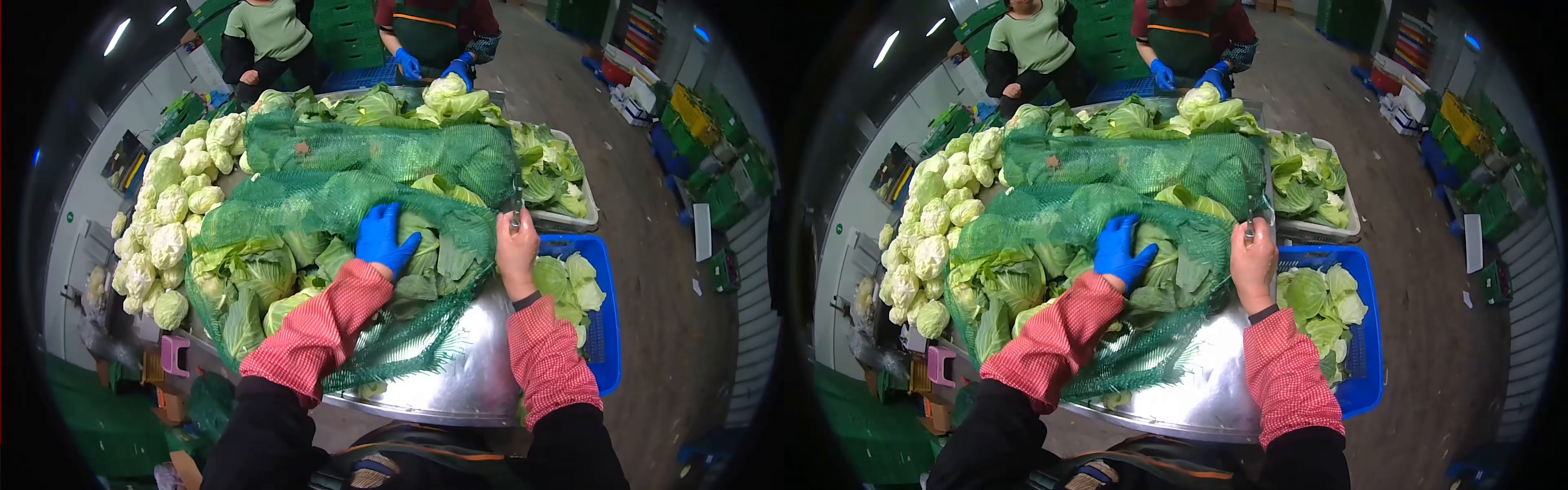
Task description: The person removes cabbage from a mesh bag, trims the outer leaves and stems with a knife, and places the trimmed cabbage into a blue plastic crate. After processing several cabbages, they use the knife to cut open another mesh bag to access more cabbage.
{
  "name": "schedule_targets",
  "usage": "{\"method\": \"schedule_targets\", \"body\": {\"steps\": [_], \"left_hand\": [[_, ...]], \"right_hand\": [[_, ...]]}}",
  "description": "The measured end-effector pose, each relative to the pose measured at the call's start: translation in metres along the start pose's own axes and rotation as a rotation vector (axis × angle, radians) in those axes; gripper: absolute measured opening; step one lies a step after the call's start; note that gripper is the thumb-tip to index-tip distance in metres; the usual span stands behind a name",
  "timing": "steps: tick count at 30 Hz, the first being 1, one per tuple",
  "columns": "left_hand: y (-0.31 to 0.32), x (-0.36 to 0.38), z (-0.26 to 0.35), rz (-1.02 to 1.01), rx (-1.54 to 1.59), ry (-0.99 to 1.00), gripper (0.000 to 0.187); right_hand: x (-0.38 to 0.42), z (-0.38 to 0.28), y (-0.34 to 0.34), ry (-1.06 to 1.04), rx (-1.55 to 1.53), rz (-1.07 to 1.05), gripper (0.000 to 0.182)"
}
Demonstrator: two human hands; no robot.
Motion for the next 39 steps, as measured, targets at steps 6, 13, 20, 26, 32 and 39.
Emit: {"method": "schedule_targets", "body": {"steps": [6, 13, 20, 26, 32, 39], "left_hand": [[0.037, -0.027, 0.021, -0.563, -0.032, 0.012, 0.065], [-0.033, 0.103, 0.011, -0.063, 0.156, 0.092, 0.068], [-0.05, 0.124, -0.014, 0.07, 0.255, -0.286, 0.08], [-0.009, 0.071, -0.047, -0.129, 0.248, -0.64, 0.113], [-0.001, 0.137, -0.117, -0.109, 0.816, -0.784, 0.111], [-0.055, 0.172, -0.052, -0.16, 1.194, -0.761, 0.103]], "right_hand": [[-0.005, 0.021, 0.0, 0.16, 0.09, -0.057, 0.02], [0.023, 0.053, 0.002, 0.196, 0.236, -0.213, 0.022], [0.058, 0.064, 0.014, 0.121, 0.158, -0.287, 0.022], [0.046, 0.048, 0.003, 0.121, 0.114, -0.221, 0.023], [0.047, 0.068, -0.007, 0.191, 0.013, -0.158, 0.024], [0.053, 0.062, -0.008, 0.175, 0.089, -0.217, 0.024]]}}
Point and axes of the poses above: each hand's wrist, its own x-axis away from the middle knuckle, its own y-axis out of the palm, z = x × y, the point moved 5 cm from there along -x, towards the middle knuckle, and after that the axes turned 1 degree about z, right-handed, at the moved point
